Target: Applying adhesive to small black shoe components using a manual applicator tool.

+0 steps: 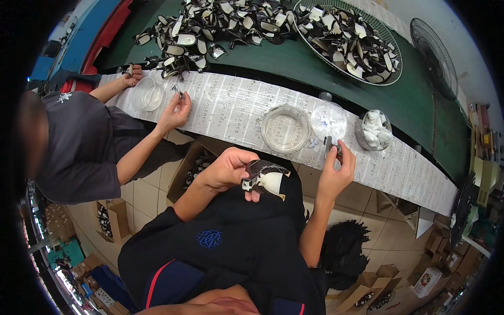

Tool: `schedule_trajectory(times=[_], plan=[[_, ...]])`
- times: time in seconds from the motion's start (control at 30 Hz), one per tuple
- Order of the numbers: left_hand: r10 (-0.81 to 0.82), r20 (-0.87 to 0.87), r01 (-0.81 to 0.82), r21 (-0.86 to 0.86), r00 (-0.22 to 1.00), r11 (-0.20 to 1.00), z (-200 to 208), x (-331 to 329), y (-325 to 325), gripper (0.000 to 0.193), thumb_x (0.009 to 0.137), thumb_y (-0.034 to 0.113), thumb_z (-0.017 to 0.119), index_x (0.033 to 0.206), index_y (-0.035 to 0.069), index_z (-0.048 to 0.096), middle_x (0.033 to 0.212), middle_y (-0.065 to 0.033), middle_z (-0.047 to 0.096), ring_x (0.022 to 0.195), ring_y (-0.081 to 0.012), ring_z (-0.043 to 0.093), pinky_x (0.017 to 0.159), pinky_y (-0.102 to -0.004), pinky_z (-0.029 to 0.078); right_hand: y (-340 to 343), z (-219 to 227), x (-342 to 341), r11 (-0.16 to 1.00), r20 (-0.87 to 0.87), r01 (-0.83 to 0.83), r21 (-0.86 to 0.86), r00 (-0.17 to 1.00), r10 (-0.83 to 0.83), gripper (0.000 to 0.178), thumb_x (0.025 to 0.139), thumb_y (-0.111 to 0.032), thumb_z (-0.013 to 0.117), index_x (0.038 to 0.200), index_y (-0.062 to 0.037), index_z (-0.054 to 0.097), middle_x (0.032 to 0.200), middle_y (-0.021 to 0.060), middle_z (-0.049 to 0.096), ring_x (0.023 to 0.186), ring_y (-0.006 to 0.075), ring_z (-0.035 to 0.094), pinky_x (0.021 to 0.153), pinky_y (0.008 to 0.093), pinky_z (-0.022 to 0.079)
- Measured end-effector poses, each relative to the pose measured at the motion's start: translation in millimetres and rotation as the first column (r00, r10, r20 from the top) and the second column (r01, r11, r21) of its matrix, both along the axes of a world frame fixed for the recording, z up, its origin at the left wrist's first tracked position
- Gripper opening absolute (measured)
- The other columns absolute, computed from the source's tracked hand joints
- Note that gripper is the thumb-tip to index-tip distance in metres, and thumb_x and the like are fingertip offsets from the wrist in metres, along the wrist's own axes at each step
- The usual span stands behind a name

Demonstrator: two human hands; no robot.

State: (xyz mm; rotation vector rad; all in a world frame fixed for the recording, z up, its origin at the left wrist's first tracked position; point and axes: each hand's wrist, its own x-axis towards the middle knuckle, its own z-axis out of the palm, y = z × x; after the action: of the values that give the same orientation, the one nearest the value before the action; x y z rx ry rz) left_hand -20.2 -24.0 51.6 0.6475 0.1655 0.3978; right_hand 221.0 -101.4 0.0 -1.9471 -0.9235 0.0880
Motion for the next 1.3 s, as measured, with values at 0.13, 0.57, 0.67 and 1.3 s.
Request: schedule_trajectory(times=[0.13, 0.57, 0.67, 1.3], plan=[[-0.016, -0.020, 0.016, 0.033, 1.000, 0.999, 5, -2, 2, 0.029, 0.088, 0.014, 0.068, 0.104, -0.008, 0.060, 0.088, -0.0143, 0.066, 0.078, -0.0232, 0.070, 0.065, -0.0285, 0.059, -3, -2, 2, 1.000, 0.004, 0.002, -0.006, 1.000, -0.002, 0.021, 0.088, -0.005, 0.061, 0.108, -0.0013, 0.067, 0.097, 0.0106, 0.063, 0.077, 0.0184, 0.062, 0.071, 0.0306, 0.051], [-0.065, -0.059, 0.069, 0.062, 0.996, 0.996, 12, 0, 7, 0.028, 0.080, 0.006, 0.074, 0.098, -0.012, 0.061, 0.088, -0.0190, 0.065, 0.076, -0.0269, 0.069, 0.065, -0.0332, 0.055, -6, -6, 3, 1.000, -0.009, 0.009, -0.017, 1.000, -0.009, 0.021, 0.088, -0.005, 0.061, 0.107, -0.0014, 0.067, 0.095, 0.0102, 0.063, 0.076, 0.0183, 0.061, 0.072, 0.0311, 0.051], [-0.060, -0.072, 0.067, 0.095, 0.996, 0.993, 11, 1, 6, 0.026, 0.079, 0.004, 0.074, 0.096, -0.012, 0.062, 0.086, -0.0172, 0.064, 0.074, -0.0248, 0.068, 0.064, -0.0330, 0.054, -6, -10, 5, 1.000, -0.003, -0.006, -0.020, 1.000, 0.006, 0.021, 0.088, -0.005, 0.061, 0.107, -0.0011, 0.067, 0.095, 0.0106, 0.063, 0.076, 0.0189, 0.061, 0.073, 0.0319, 0.051], [-0.148, -0.092, 0.152, 0.036, 0.985, 0.988, 8, 4, 12, 0.032, 0.088, 0.015, 0.067, 0.103, -0.012, 0.058, 0.086, -0.0179, 0.066, 0.070, -0.0236, 0.070, 0.057, -0.0300, 0.059, -6, -67, 26, 0.938, -0.511, 0.146, 0.315, 0.859, 0.037, 0.022, 0.096, -0.014, 0.054, 0.109, 0.0024, 0.062, 0.093, 0.0035, 0.061, 0.083, 0.0102, 0.055, 0.079, 0.0250, 0.044]])
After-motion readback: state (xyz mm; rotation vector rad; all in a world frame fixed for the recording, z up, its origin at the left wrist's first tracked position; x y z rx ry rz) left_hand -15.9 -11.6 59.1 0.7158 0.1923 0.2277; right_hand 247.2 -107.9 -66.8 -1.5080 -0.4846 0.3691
